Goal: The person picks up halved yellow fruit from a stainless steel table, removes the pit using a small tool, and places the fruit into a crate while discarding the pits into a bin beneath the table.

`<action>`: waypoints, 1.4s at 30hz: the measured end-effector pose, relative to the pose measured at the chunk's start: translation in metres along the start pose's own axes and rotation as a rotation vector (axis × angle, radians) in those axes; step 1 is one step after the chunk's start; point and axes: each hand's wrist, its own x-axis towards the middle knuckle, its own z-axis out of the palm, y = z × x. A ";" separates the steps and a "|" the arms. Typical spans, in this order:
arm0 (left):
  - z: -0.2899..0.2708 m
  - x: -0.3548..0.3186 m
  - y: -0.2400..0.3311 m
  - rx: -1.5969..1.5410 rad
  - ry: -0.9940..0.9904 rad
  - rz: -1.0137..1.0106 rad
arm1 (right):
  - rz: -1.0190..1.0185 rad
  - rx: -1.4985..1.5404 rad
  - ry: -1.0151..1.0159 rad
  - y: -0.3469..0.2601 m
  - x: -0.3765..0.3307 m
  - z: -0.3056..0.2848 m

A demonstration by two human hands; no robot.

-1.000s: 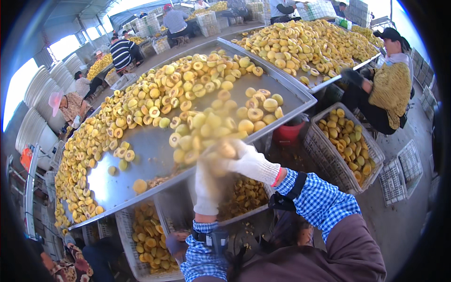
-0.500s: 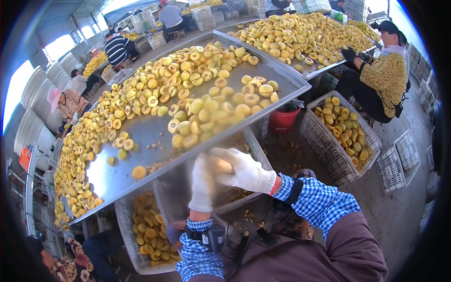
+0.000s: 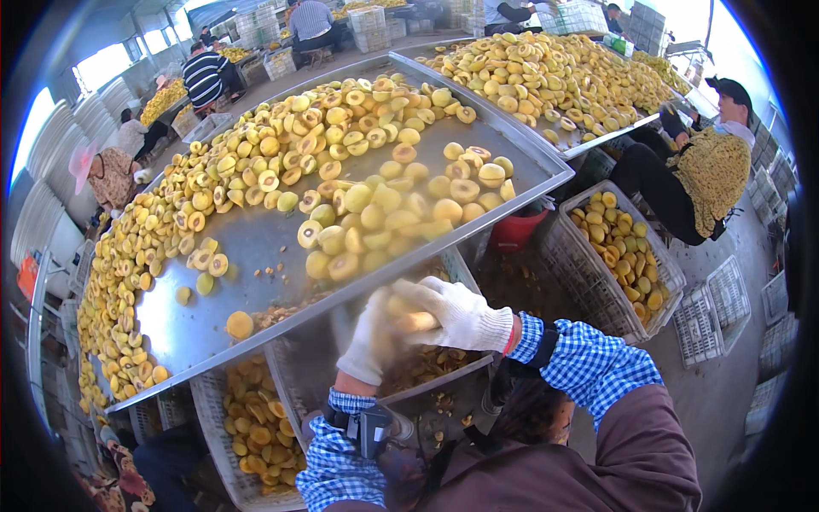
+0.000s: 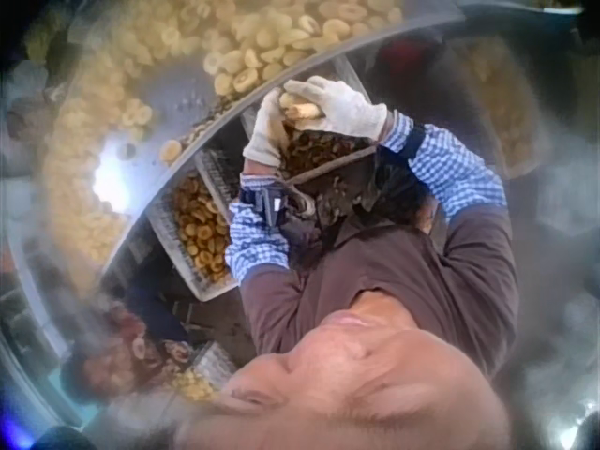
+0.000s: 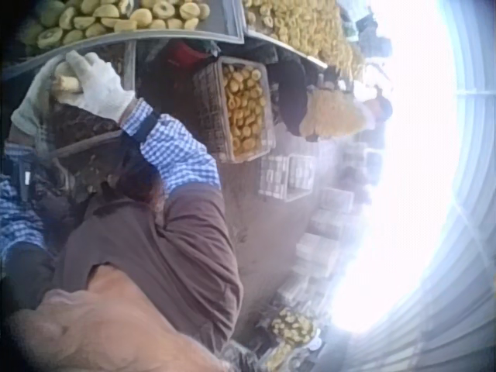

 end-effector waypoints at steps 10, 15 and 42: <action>-0.025 -0.015 0.027 0.041 -0.549 -0.063 | -0.321 -0.117 0.272 0.031 0.062 -0.029; -0.005 -0.015 0.014 -0.067 -0.240 0.147 | 0.238 -0.246 0.591 0.110 0.090 -0.035; 0.013 -0.016 -0.035 0.099 0.444 0.109 | -0.086 -0.452 0.062 0.056 -0.034 0.036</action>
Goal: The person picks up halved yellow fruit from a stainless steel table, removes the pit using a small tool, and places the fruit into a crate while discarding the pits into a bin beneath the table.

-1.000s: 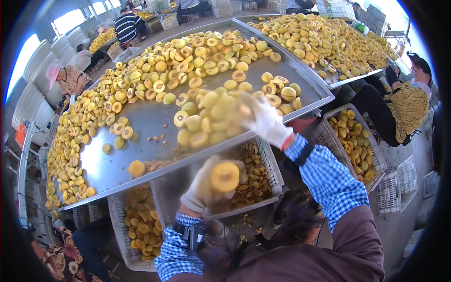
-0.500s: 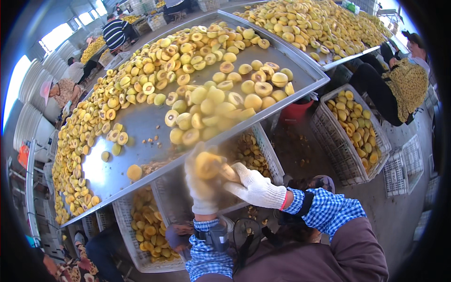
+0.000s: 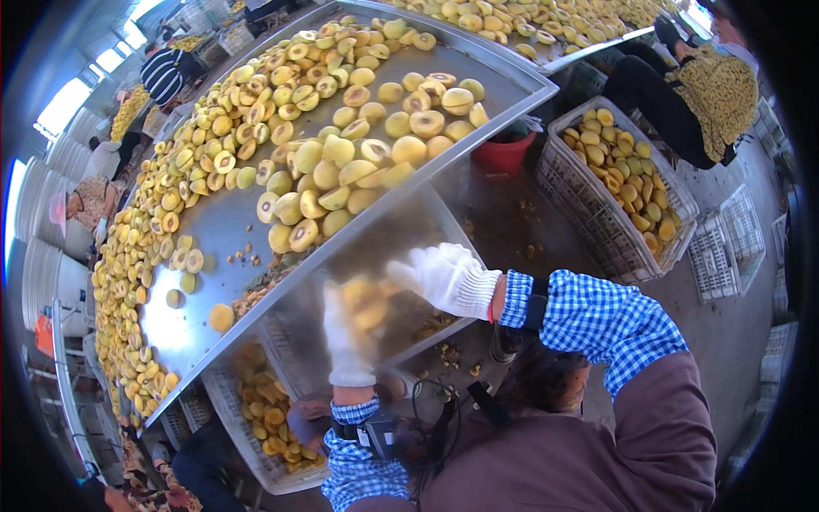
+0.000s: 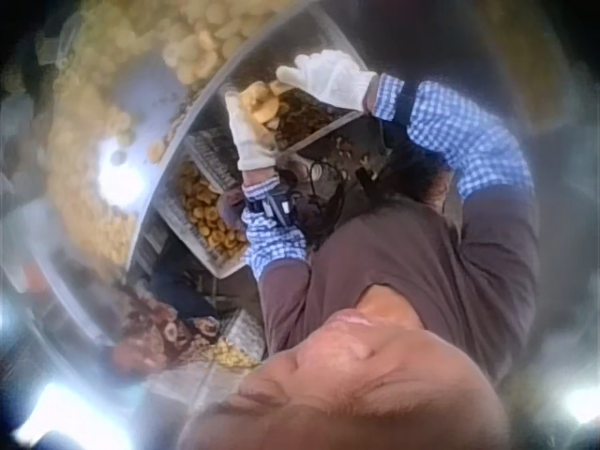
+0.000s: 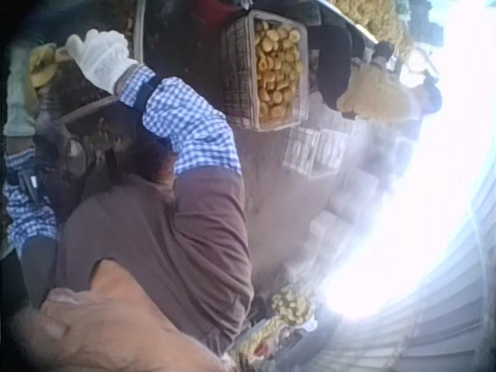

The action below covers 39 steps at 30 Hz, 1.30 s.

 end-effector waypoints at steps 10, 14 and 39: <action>-0.024 0.006 -0.031 0.289 0.076 0.253 | 0.067 -0.083 -0.166 0.001 -0.001 0.019; -0.018 -0.016 -0.011 0.071 0.019 0.199 | 0.503 -0.128 -0.549 0.053 -0.014 0.039; 0.015 -0.007 -0.014 -0.247 -0.061 0.579 | 0.313 0.855 0.318 -0.067 0.015 -0.023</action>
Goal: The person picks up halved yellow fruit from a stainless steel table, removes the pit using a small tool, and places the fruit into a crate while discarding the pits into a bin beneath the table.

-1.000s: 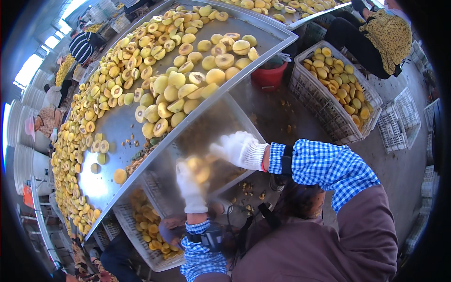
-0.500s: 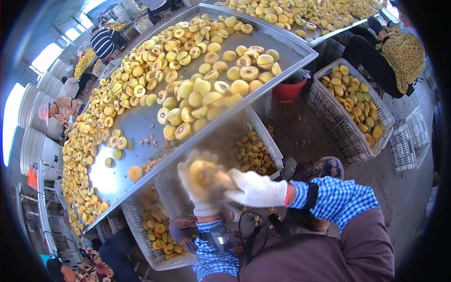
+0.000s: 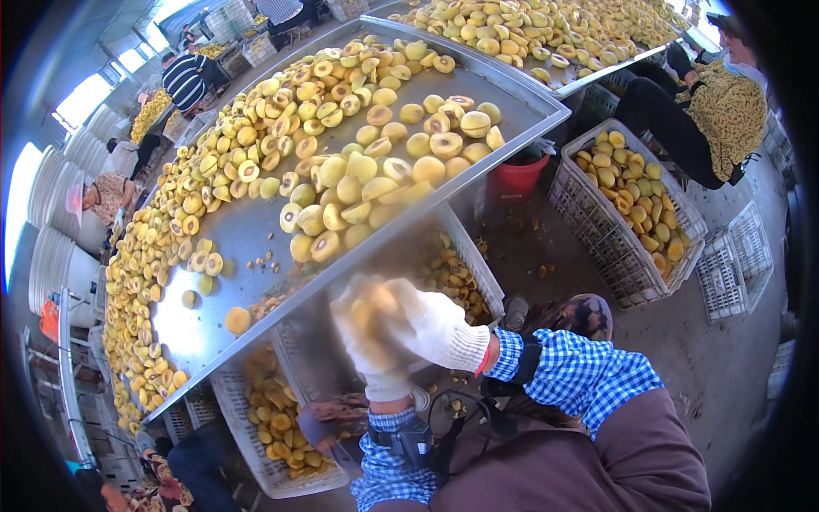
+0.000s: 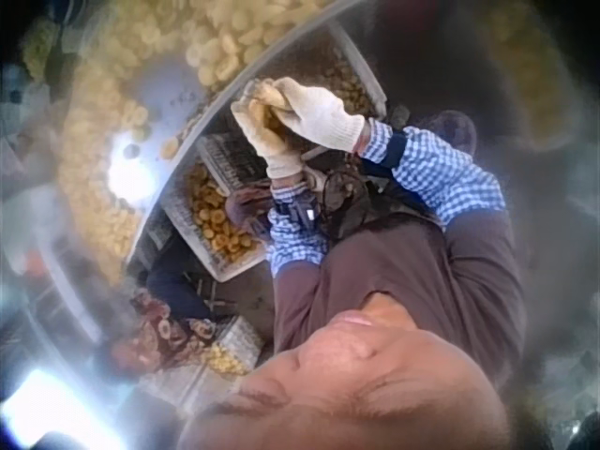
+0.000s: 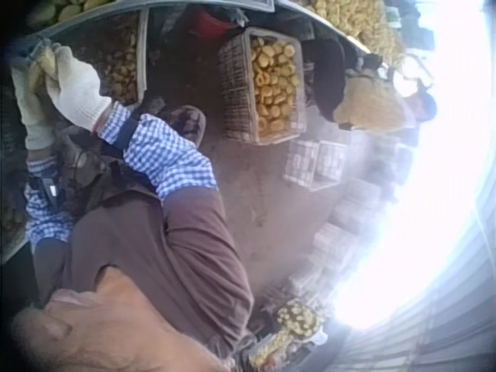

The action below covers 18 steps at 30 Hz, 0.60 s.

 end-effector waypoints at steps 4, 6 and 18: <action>0.003 -0.005 -0.002 -0.210 -0.017 -0.191 | -0.278 -0.311 -0.096 0.008 -0.003 -0.004; -0.005 0.001 0.003 -0.297 -0.167 -0.225 | 0.043 0.051 -0.003 -0.006 -0.001 -0.008; -0.015 0.009 0.022 0.036 -0.171 -0.063 | 0.769 0.696 -0.391 -0.048 -0.001 -0.047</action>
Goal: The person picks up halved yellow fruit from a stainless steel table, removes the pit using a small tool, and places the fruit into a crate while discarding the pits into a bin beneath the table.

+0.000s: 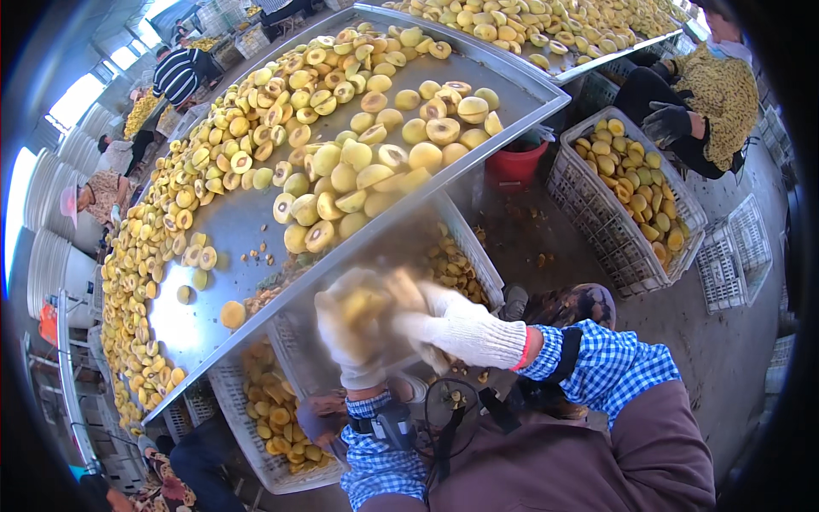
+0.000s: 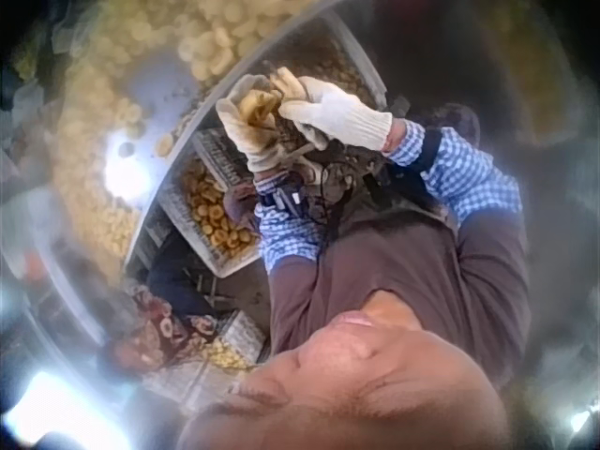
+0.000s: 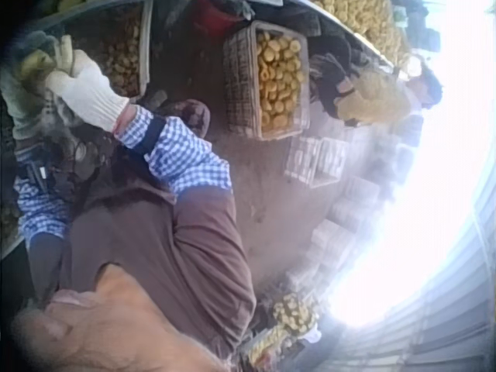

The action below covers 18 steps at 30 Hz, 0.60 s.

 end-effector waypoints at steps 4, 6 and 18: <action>0.010 0.004 -0.019 -0.070 -0.065 0.023 | -0.238 -0.448 0.295 0.004 0.024 -0.001; 0.020 0.001 -0.020 0.038 -0.050 0.150 | -0.486 -0.533 0.363 0.022 0.039 0.001; 0.008 0.006 -0.013 -0.328 0.138 -0.037 | -0.061 -0.523 0.087 0.022 0.010 0.004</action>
